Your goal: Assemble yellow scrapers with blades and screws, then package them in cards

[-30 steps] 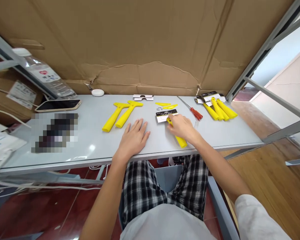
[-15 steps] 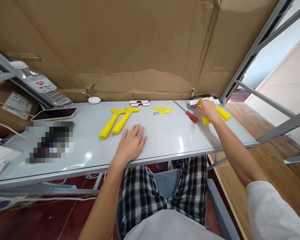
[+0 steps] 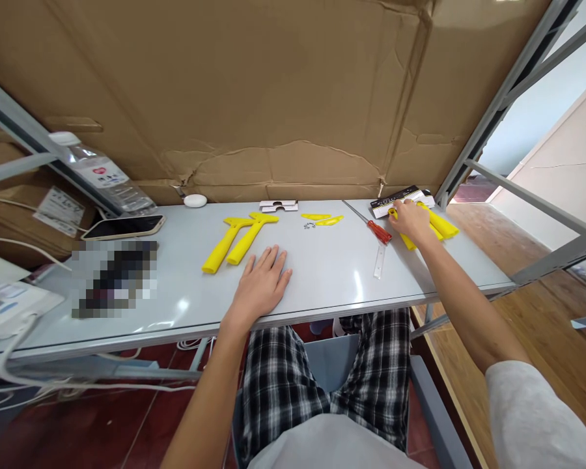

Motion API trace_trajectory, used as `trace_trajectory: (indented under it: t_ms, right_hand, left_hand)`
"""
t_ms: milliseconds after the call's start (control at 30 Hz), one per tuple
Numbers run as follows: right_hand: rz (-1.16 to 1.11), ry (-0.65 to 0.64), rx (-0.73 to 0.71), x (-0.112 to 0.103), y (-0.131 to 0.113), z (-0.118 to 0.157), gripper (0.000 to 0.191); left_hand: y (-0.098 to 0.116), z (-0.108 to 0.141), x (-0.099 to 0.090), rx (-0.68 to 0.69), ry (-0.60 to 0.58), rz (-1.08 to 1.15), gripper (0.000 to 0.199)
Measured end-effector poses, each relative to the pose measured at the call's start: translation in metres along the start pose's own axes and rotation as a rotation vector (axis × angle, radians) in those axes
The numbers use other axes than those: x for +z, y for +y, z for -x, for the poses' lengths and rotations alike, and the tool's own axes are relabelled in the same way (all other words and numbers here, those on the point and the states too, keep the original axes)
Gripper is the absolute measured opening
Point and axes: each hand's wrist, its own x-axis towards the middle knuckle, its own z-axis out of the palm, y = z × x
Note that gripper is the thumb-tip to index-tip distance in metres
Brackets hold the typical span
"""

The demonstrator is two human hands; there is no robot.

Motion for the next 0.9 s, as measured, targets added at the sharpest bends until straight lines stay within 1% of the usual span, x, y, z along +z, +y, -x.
trace_trajectory:
  t_ms: [167,367,500,600,700,767,833,900]
  right_hand:
    - [0.035,-0.012,0.006,0.005,-0.002,-0.001,0.044]
    - [0.034,-0.008,-0.001,0.009,-0.005,0.004,0.044]
    - [0.023,0.000,0.016,0.005,-0.008,0.009,0.043]
    - [0.005,0.044,0.024,-0.004,-0.013,0.015,0.043]
    - [-0.013,0.088,-0.013,-0.015,-0.027,0.023,0.042]
    - [-0.031,0.097,-0.057,-0.023,-0.041,0.027,0.040]
    - [-0.052,0.093,-0.092,-0.030,-0.060,0.029,0.039]
    - [-0.074,0.074,-0.149,-0.033,-0.081,0.028,0.039]
  left_hand:
    - [0.002,0.000,-0.001,-0.019,-0.008,0.025,0.064]
    - [0.001,-0.001,0.001,-0.022,0.019,0.055,0.060]
    - [0.000,0.000,0.002,-0.020,0.043,0.079,0.058]
    - [-0.001,0.001,0.001,-0.010,0.109,0.117,0.054]
    - [-0.006,-0.001,-0.003,0.010,0.217,0.170,0.047]
    - [-0.012,-0.007,-0.009,0.015,0.280,0.172,0.044]
    - [-0.019,-0.017,-0.017,-0.009,0.316,0.123,0.043]
    - [-0.027,-0.029,-0.026,-0.063,0.312,0.058,0.043]
